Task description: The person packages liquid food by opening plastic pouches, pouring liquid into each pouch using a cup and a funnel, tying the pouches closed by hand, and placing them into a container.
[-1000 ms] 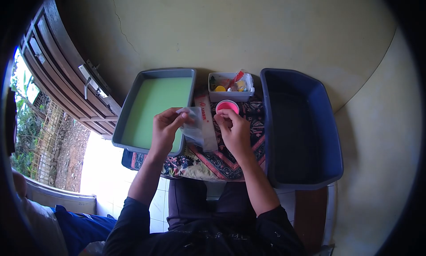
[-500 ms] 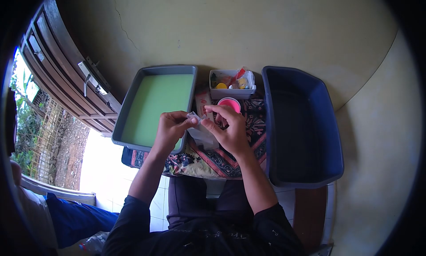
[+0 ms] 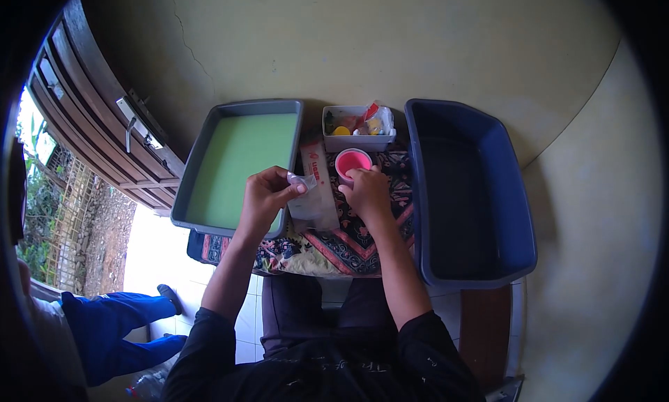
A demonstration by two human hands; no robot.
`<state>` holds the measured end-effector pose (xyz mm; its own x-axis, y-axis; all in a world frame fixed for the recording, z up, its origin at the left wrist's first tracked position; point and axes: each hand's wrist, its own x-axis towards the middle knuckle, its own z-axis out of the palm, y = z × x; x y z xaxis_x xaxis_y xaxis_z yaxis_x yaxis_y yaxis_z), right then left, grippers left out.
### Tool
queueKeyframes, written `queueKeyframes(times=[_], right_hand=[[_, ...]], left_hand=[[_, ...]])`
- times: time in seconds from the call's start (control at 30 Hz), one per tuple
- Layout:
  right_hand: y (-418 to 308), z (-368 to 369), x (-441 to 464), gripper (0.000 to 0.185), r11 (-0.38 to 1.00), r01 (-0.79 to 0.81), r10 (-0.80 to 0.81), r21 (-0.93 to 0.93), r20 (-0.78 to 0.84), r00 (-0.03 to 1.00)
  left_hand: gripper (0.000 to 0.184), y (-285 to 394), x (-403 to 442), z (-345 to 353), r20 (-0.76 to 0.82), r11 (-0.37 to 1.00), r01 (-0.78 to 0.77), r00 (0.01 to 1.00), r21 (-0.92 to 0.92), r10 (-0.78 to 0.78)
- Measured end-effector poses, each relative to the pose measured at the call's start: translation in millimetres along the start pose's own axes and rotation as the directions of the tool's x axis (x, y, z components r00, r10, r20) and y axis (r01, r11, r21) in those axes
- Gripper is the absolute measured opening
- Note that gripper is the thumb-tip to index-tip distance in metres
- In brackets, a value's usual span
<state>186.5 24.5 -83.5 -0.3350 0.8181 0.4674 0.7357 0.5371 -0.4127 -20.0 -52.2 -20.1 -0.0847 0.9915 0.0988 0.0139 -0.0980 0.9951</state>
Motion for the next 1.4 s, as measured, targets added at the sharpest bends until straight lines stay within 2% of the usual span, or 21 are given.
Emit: queueKeyframes(times=[0.07, 0.13, 0.23, 0.3, 0.43, 0.5, 0.53, 0.6, 0.63, 0.7, 0.73, 0.8, 0.83, 0.9, 1.0, 1.23, 1.33, 1.4], right_hand=[[12.9, 20.0, -2.6, 0.023, 0.994, -0.035, 0.039, -0.104, 0.040, 0.998], [18.9, 29.1, -1.1, 0.018, 0.995, -0.014, 0.019, -0.100, 0.049, 0.999], [24.9, 31.9, 0.9, 0.015, 1.000, -0.024, 0.024, -0.001, -0.037, 0.999], [26.1, 29.3, 3.3, 0.015, 0.986, -0.023, 0.032, 0.166, -0.054, 0.998], [21.9, 25.5, 7.0, 0.015, 0.977, -0.102, 0.121, 0.186, -0.096, 0.988], [17.5, 20.7, 9.4, 0.012, 0.982, 0.019, 0.032, 0.188, -0.263, 0.964], [14.0, 17.3, 9.7, 0.012, 0.982, 0.018, 0.032, 0.188, -0.262, 0.965], [6.0, 7.4, 11.6, 0.009, 0.979, 0.068, 0.015, 0.192, -0.402, 0.916], [2.0, 1.3, 12.7, 0.009, 0.979, 0.070, 0.014, 0.192, -0.402, 0.916], [-7.8, -11.5, 13.1, 0.008, 0.978, 0.077, 0.044, 0.193, -0.553, 0.832], [-14.1, -18.4, 12.2, 0.008, 0.978, 0.078, 0.043, 0.194, -0.551, 0.834], [-30.4, -33.9, 7.9, 0.010, 0.790, 0.094, 0.302, 0.606, -0.518, 0.800], [-41.3, -44.8, 6.4, 0.010, 0.789, 0.094, 0.302, 0.607, -0.516, 0.801], [-61.0, -65.3, 3.1, 0.012, 0.636, 0.208, 0.343, 0.743, -0.514, 0.786], [-69.6, -75.8, -1.9, 0.012, 0.555, 0.167, 0.358, 0.815, -0.416, 0.836], [-67.5, -69.4, -6.0, 0.014, 0.584, 0.100, 0.343, 0.805, -0.357, 0.869], [-67.5, -69.8, -8.1, 0.014, 0.601, 0.099, 0.333, 0.793, -0.360, 0.872], [-67.7, -71.5, -9.2, 0.014, 0.622, 0.100, 0.327, 0.777, -0.374, 0.868]], left_hand=[[0.020, -7.2, 1.0, -0.2, 0.004, 1.000, -0.012, 1.000, 0.010, 0.012], [0.019, -10.7, 0.8, -4.2, -0.009, 0.999, -0.022, 1.000, 0.025, 0.023], [0.017, -13.1, 1.9, -3.7, -0.003, 0.997, -0.054, 0.999, 0.057, 0.054], [0.018, -14.3, 2.6, -3.2, -0.006, 0.996, -0.064, 0.998, 0.066, 0.065], [0.018, -19.1, 5.2, -1.4, -0.015, 0.995, -0.055, 0.998, 0.079, 0.056], [0.018, -21.8, 6.4, -1.0, -0.006, 0.993, -0.078, 0.997, 0.094, 0.079], [0.018, -23.4, 6.6, -0.8, -0.006, 0.993, -0.077, 0.997, 0.094, 0.078], [0.019, -25.7, 8.3, -0.6, -0.009, 0.989, -0.093, 0.995, 0.114, 0.095], [0.019, -26.2, 9.3, -0.7, -0.010, 0.989, -0.094, 0.995, 0.114, 0.096], [0.020, -27.1, 10.0, -1.1, -0.022, 0.979, -0.101, 0.994, 0.176, 0.106], [0.020, -26.5, 10.2, -1.2, -0.025, 0.979, -0.099, 0.994, 0.176, 0.105], [0.022, -24.1, 11.3, -1.2, -0.032, 0.977, -0.110, 0.993, 0.186, 0.118], [0.022, -24.8, 12.2, -1.9, -0.034, 0.977, -0.108, 0.993, 0.186, 0.116], [0.023, -26.8, 13.8, -3.0, -0.046, 0.966, -0.128, 0.989, 0.227, 0.141], [0.025, -26.6, 14.6, -2.7, -0.042, 0.977, -0.107, 0.992, 0.183, 0.116], [0.027, -18.5, 10.4, -0.7, -0.020, 0.959, -0.127, 0.990, 0.253, 0.137], [0.019, -15.6, 9.0, 0.6, 0.008, 0.953, -0.112, 0.993, 0.282, 0.115], [0.026, -16.8, 9.2, 2.2, -0.011, 0.983, -0.109, 0.994, 0.144, 0.112]])
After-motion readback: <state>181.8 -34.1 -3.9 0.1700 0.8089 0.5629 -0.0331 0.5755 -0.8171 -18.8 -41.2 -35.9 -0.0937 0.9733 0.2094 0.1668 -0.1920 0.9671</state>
